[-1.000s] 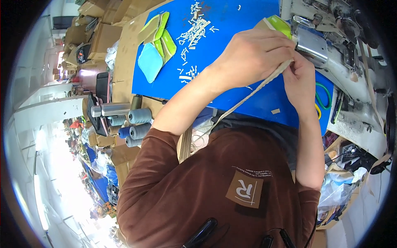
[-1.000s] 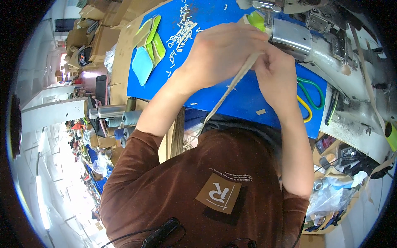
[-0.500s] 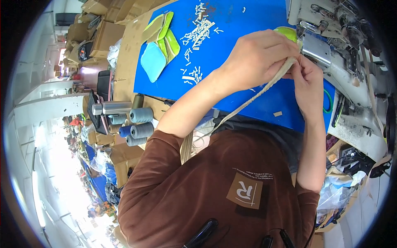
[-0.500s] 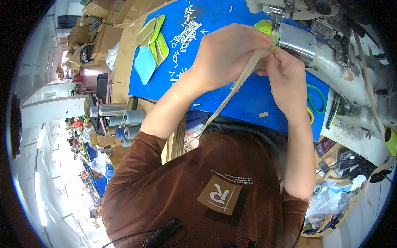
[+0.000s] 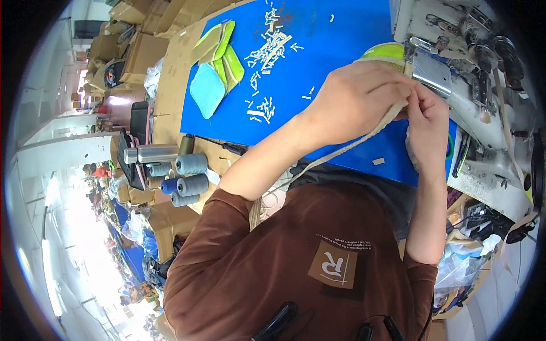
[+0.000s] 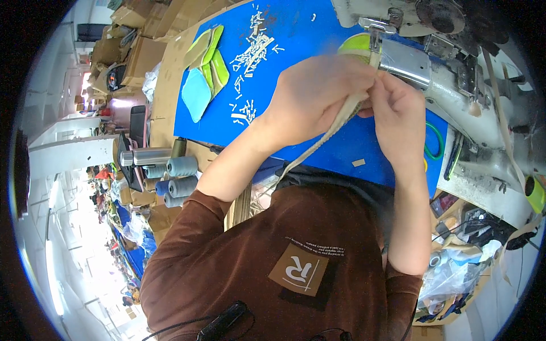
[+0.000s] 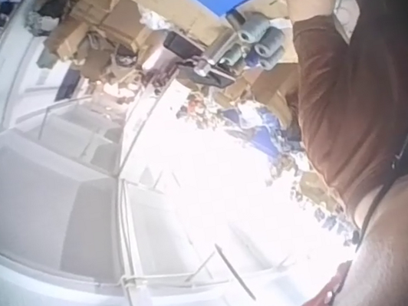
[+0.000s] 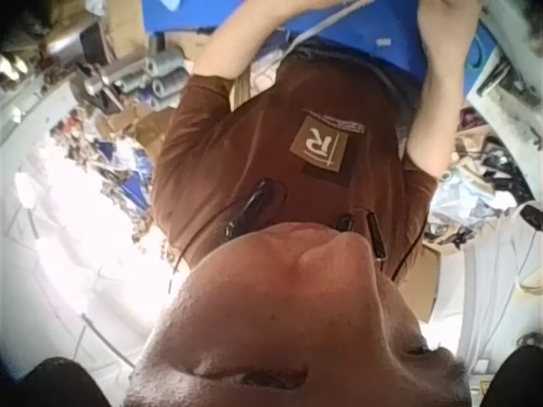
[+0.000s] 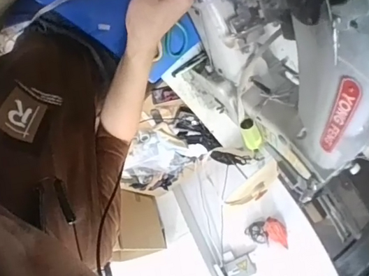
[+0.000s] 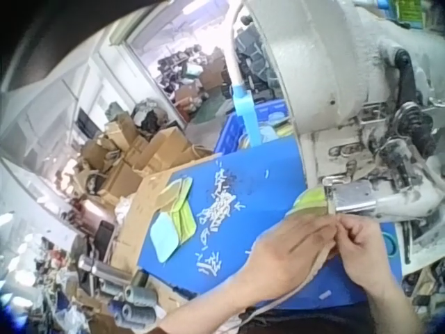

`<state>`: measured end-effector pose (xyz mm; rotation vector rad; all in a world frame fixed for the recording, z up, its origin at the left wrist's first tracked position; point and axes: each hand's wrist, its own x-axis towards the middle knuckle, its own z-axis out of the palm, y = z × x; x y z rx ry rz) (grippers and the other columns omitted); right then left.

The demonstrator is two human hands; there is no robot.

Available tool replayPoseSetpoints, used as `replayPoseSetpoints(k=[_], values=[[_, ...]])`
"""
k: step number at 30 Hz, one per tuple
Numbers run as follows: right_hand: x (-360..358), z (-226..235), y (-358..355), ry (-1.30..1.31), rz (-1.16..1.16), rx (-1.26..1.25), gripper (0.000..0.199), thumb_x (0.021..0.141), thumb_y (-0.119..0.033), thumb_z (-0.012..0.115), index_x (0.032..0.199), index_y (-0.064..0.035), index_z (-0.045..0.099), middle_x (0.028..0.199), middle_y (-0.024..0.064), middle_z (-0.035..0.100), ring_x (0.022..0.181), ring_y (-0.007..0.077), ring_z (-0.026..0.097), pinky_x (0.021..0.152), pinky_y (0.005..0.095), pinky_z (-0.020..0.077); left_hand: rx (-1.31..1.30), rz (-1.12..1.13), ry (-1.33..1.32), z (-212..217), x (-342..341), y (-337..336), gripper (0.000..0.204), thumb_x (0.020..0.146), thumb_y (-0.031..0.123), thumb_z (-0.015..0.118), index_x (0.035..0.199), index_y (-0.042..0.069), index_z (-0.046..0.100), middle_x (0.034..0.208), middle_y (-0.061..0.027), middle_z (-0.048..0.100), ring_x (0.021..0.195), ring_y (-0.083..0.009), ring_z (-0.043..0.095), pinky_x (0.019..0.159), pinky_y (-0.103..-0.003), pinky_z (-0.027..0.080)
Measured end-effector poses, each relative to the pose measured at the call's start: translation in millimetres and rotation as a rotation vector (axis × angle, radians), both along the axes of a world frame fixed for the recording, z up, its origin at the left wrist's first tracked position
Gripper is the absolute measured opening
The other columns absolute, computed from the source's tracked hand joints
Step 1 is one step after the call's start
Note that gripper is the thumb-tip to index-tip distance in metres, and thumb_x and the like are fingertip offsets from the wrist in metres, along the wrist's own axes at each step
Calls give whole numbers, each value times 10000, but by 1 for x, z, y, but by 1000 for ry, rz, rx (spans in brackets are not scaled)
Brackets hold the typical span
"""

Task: Trimming and manually fitting a leather strip to a small pouch component at a workbench.

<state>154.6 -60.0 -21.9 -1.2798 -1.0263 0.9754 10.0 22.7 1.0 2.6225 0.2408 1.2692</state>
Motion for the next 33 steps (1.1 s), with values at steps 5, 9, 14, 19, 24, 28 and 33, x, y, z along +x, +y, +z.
replayPoseSetpoints(k=[5,9,14,19,24,28,33], values=[[-9,-3,-5,-177,-14,12,209,991,-97,492,1056,26,649,853,40,689,698,96,635,646,248,523,-85,-6,23,1,1,1,237,766,53,705,1001,83,685,1049,-72,698,963,-281,673,806,-345,546],[-2,-2,-6,-280,54,2,195,990,-81,477,1013,23,640,836,55,685,695,85,625,618,252,514,-42,12,24,1,0,1,225,774,55,703,997,82,685,1044,-74,698,963,-282,672,804,-344,547],[2,-2,-2,-131,15,36,211,1003,-75,450,1033,18,637,839,40,676,703,78,616,619,239,509,1,52,-1,-5,4,-7,201,730,92,711,921,48,668,995,-72,690,905,-251,671,778,-349,556],[2,8,-4,-46,24,36,233,1020,-101,445,1081,12,639,850,25,672,720,71,616,628,226,509,-75,57,-11,2,3,-11,283,752,-23,675,1019,70,683,1081,-81,690,975,-297,669,802,-360,547],[1,8,-5,-63,22,-15,245,1022,-112,449,1111,21,634,856,41,686,735,82,640,644,232,521,-139,51,-24,1,2,-11,315,744,-40,674,1040,68,679,1079,-78,689,959,-296,669,794,-361,546],[-2,8,-14,-132,46,-19,241,1019,-92,441,1109,23,633,859,63,695,743,95,662,658,242,530,-168,52,-17,2,3,-10,280,748,-26,680,1008,78,673,1076,-72,690,949,-286,671,790,-358,546],[0,9,-3,-153,30,9,242,1018,-91,435,1094,25,633,858,67,693,745,106,669,661,247,535,-98,25,-25,-3,6,-8,249,751,-3,691,978,96,669,1071,-63,692,936,-281,673,781,-349,546]])
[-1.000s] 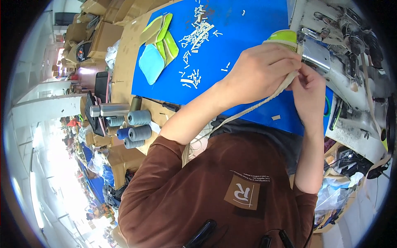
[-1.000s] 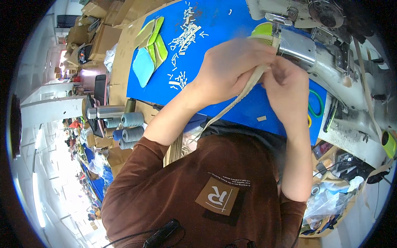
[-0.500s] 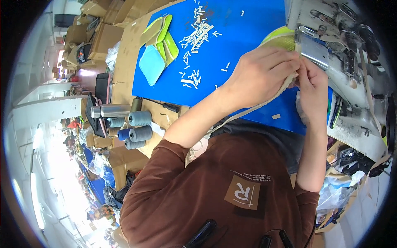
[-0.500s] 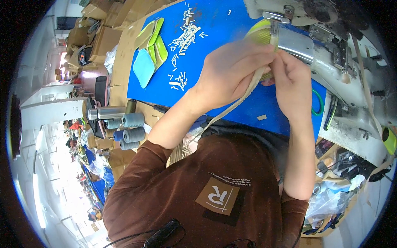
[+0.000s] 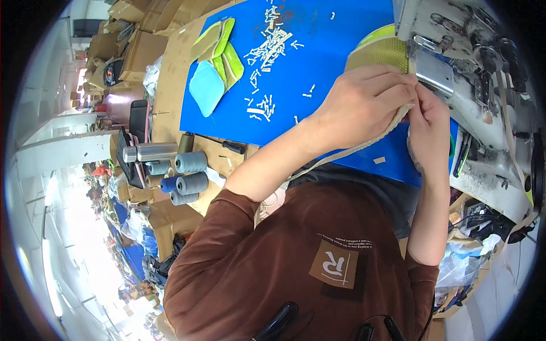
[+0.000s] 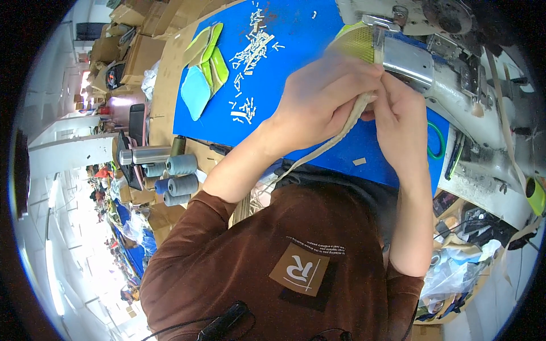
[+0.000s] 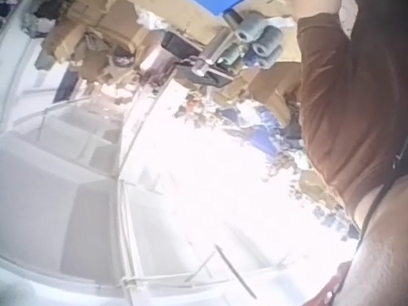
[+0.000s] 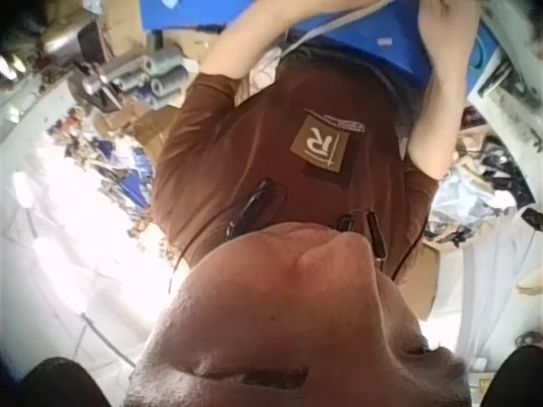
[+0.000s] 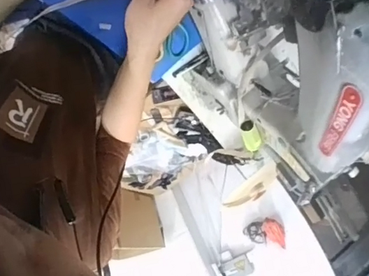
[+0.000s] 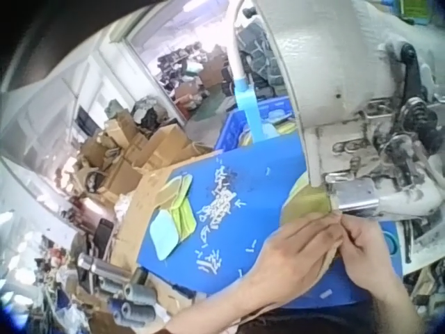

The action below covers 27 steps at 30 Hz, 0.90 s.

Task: Trimming and manually fitting a leather strip to a small pouch component at a workbench.

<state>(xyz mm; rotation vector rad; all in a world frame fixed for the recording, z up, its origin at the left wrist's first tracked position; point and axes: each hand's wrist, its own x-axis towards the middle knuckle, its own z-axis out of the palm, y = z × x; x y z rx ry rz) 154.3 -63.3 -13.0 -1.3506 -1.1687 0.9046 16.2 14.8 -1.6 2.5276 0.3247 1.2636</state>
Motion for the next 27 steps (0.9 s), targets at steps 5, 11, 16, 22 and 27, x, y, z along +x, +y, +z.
replayPoseSetpoints(k=[5,11,16,22,27], values=[[5,1,2,60,7,-12,240,1013,-88,436,1066,27,639,850,63,694,747,113,673,659,250,537,20,-21,19,5,0,4,237,746,12,704,963,104,685,1054,-63,691,931,-275,669,772,-343,547],[-6,-11,1,69,-89,23,179,970,-81,531,981,40,663,814,80,709,700,131,678,641,249,533,-8,24,31,1,-5,4,245,724,23,717,957,95,699,1016,-67,692,891,-263,665,761,-335,544],[-5,-8,9,-157,-131,50,135,913,-36,586,950,55,680,728,98,700,654,120,668,610,258,529,52,-9,68,5,-3,9,231,726,32,717,950,86,699,1022,-66,696,901,-262,664,777,-335,543],[-14,-5,12,-12,-142,9,148,869,-34,605,954,55,687,747,104,712,655,136,679,631,273,538,41,58,122,2,-5,12,257,740,37,716,991,94,712,1046,-70,699,905,-259,669,786,-331,546],[-33,-13,19,-288,-245,44,222,854,-151,575,857,46,677,742,257,631,713,428,630,665,433,500,-161,22,5,6,-12,22,250,757,26,725,1003,70,719,1006,-98,715,928,-242,692,769,-299,559]])
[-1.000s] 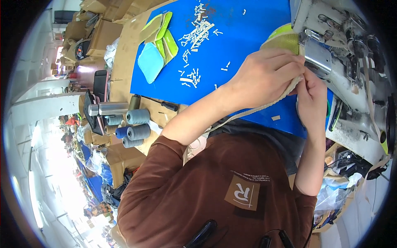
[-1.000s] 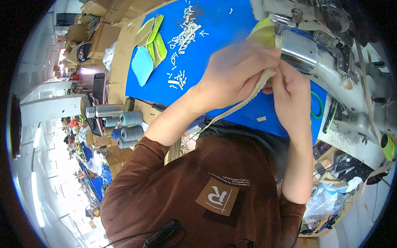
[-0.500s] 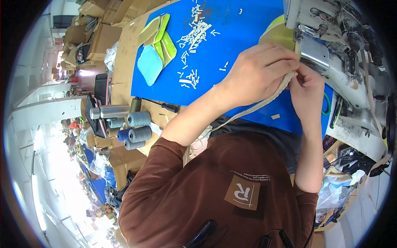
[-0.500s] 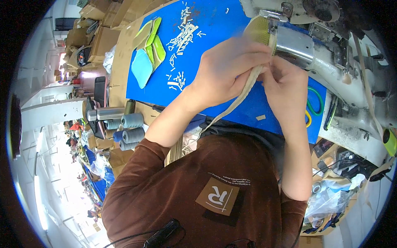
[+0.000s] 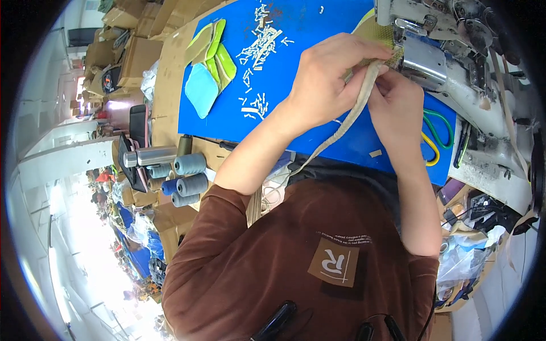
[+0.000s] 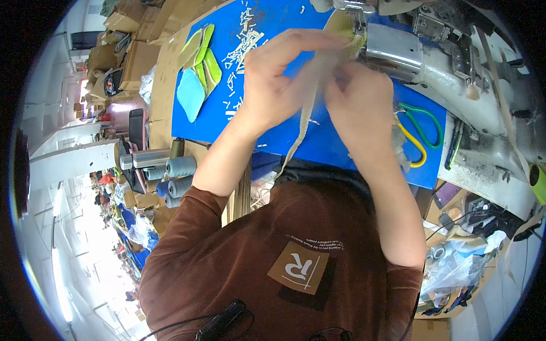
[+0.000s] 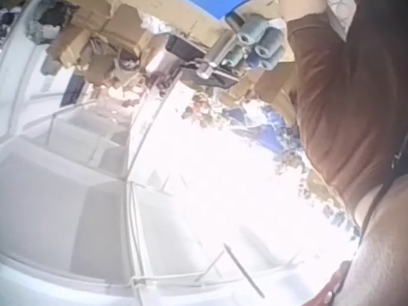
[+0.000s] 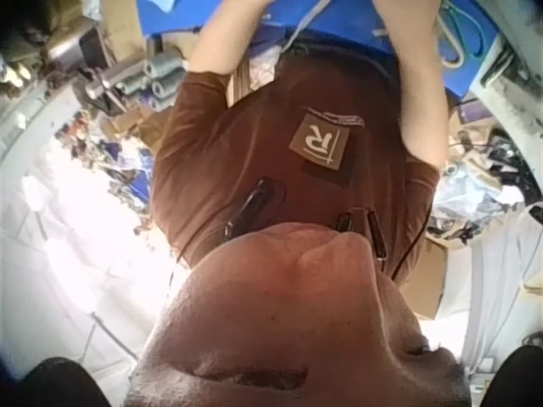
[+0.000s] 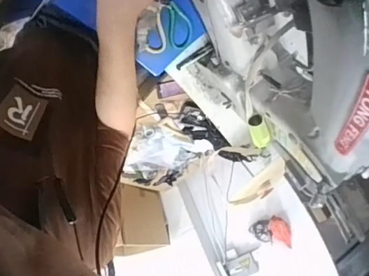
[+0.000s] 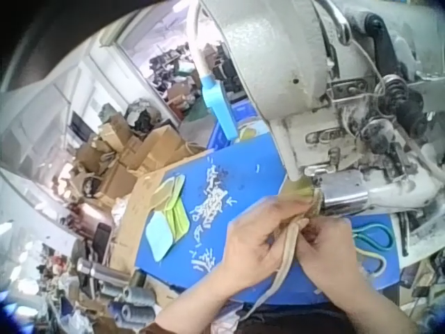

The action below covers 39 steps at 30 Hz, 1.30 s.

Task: Trimming and manually fitting a leather strip to a small pouch component at a workbench.

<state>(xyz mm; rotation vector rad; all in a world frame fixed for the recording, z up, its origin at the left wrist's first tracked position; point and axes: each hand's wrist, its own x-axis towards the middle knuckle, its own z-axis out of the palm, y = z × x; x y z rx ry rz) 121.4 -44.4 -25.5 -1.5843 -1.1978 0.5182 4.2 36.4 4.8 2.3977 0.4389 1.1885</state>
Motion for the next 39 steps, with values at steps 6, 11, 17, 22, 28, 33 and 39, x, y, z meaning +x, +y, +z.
replayPoseSetpoints(k=[6,11,17,22,28,33,39], values=[[2,-16,5,-202,-35,82,180,825,-98,588,773,68,634,734,266,618,740,434,625,650,457,498,258,-85,69,2,4,1,208,721,3,722,923,47,712,995,-88,719,919,-248,695,787,-318,568],[11,-15,4,-166,86,115,130,813,-51,599,776,71,624,728,265,616,727,425,630,639,440,503,373,-80,110,1,4,1,200,724,13,711,920,52,709,1003,-85,717,922,-250,690,794,-321,569],[17,-6,2,-172,125,77,131,816,-55,616,808,76,622,729,273,611,713,436,622,635,436,503,361,-73,119,1,7,5,187,737,14,690,920,50,697,1026,-94,710,943,-257,684,804,-318,566],[23,-1,0,-56,174,-13,157,884,-63,559,877,73,637,724,226,658,688,339,685,633,376,530,407,-74,112,5,9,10,212,703,6,706,911,48,698,1011,-94,709,948,-249,685,808,-319,564],[27,7,-4,132,252,-62,210,962,-67,478,971,51,651,726,136,702,699,186,713,647,296,556,324,-60,9,-2,5,9,270,659,24,757,924,48,708,995,-86,709,915,-236,687,783,-300,563],[31,8,-8,287,269,-57,238,1003,-58,430,1027,44,643,795,88,699,718,158,706,628,265,552,283,-77,23,-5,8,7,233,706,52,745,936,75,714,1009,-72,705,882,-241,680,762,-303,554],[36,7,-12,380,278,-42,238,1021,-98,445,1022,35,642,771,48,666,637,91,634,577,240,518,229,-64,43,-5,8,-3,215,775,81,704,989,102,705,1029,-56,697,918,-261,665,786,-333,537]])
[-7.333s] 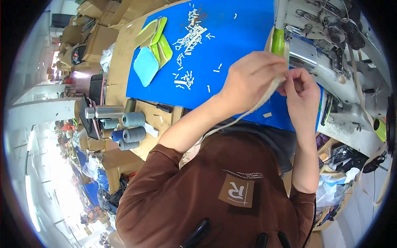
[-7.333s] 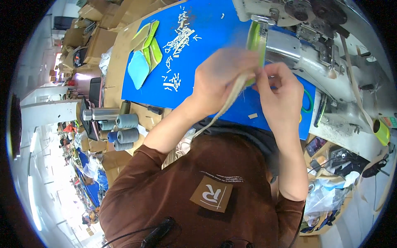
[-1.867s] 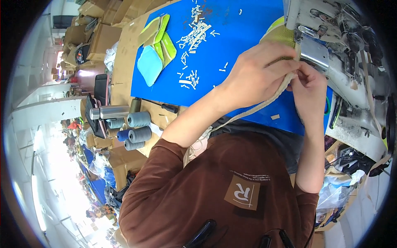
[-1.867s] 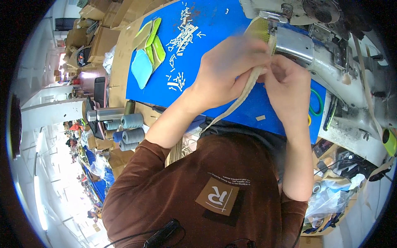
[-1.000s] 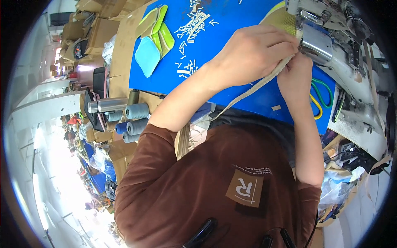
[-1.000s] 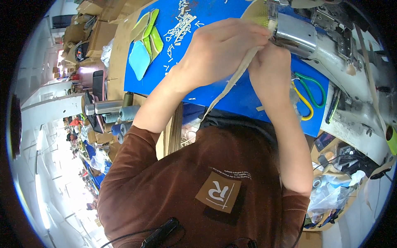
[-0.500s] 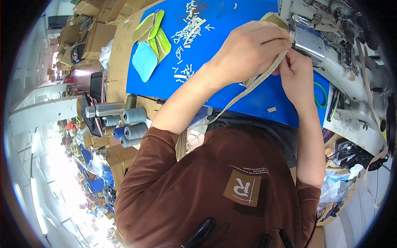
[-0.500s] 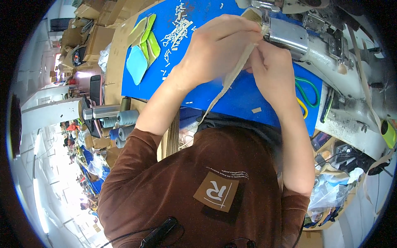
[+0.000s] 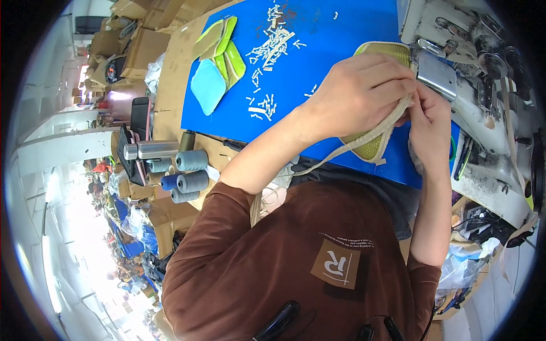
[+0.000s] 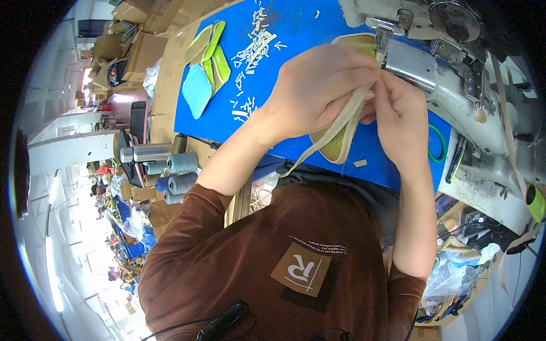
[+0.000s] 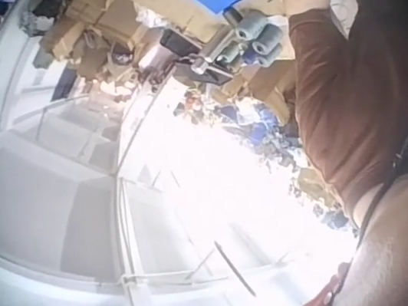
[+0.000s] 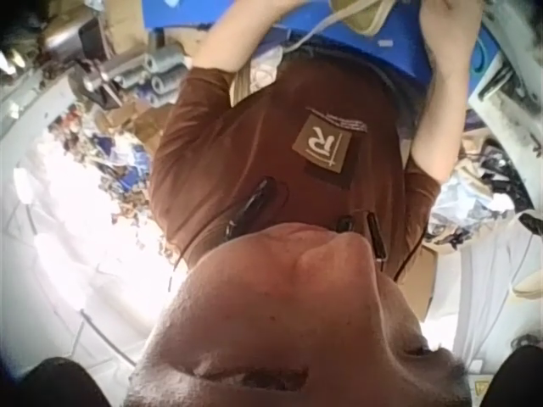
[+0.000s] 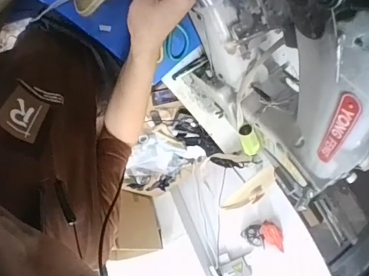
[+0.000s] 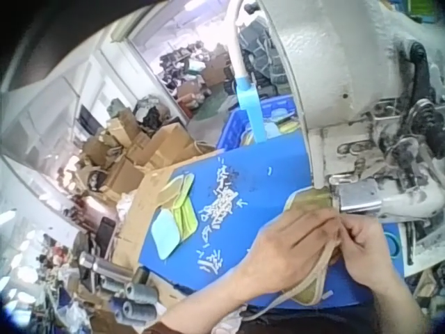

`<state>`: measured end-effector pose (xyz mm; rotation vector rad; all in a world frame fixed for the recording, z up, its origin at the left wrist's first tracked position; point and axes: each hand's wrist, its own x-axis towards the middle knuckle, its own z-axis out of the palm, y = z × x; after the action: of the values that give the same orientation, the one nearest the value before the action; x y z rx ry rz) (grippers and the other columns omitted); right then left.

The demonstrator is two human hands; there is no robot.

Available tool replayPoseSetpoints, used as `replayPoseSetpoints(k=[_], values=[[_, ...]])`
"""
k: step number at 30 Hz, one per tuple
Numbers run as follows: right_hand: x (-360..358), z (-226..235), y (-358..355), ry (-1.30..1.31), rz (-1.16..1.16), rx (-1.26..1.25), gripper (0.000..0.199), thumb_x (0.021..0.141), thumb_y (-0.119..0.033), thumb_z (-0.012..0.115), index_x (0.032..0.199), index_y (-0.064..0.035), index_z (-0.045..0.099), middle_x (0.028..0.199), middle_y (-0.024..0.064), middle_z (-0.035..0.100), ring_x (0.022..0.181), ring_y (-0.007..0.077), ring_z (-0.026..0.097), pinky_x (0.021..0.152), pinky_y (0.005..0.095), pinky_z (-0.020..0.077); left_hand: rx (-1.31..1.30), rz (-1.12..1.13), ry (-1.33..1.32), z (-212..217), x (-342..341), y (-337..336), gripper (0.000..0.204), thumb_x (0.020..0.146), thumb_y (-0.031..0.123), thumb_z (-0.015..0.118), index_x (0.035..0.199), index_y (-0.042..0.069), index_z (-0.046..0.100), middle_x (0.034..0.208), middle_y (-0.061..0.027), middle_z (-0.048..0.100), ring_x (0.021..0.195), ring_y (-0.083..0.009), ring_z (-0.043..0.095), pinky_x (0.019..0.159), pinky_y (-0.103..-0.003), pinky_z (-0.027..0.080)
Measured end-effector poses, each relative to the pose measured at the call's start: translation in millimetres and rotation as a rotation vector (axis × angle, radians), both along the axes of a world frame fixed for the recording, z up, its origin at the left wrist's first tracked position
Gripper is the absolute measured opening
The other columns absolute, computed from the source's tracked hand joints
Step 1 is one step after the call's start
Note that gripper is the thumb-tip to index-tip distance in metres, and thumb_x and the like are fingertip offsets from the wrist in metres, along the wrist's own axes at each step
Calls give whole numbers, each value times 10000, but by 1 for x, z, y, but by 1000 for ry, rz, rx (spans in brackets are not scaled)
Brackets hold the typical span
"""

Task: Trimming and manually fitting a leather strip to a small pouch component at a workbench.

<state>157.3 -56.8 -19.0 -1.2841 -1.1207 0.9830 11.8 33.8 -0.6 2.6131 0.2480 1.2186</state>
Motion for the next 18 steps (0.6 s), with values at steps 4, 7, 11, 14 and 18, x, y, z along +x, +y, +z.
replayPoseSetpoints(k=[4,7,11,14,18], values=[[2,2,-1,13,-29,13,234,1025,-117,460,1002,13,653,728,5,629,591,53,558,538,219,468,10,40,-25,-4,2,-3,253,768,87,711,1020,109,691,1051,-55,688,938,-274,658,794,-344,531],[2,3,-1,69,-50,5,235,1025,-127,468,982,-5,664,706,-25,601,577,35,516,523,204,426,2,70,-37,-6,3,-6,277,762,77,710,1036,112,684,1062,-57,682,950,-274,655,798,-351,527],[6,1,-2,127,-66,-38,245,1025,-139,471,977,-1,668,716,-30,603,597,28,510,538,194,404,12,100,-58,-9,5,-9,307,735,61,708,1036,114,677,1078,-53,667,956,-273,646,786,-365,523],[1,1,-2,170,-115,-27,250,1025,-148,475,1015,8,669,740,-31,606,621,22,494,555,189,391,31,84,-58,-10,8,-5,326,705,45,707,1022,113,677,1083,-45,652,949,-272,638,760,-365,521],[7,-1,-6,175,-108,-72,279,1030,-174,473,1109,16,663,793,-43,606,673,12,478,595,184,381,35,119,-45,-5,10,-12,340,682,33,708,1012,113,677,1074,-39,641,934,-261,633,737,-363,516]])
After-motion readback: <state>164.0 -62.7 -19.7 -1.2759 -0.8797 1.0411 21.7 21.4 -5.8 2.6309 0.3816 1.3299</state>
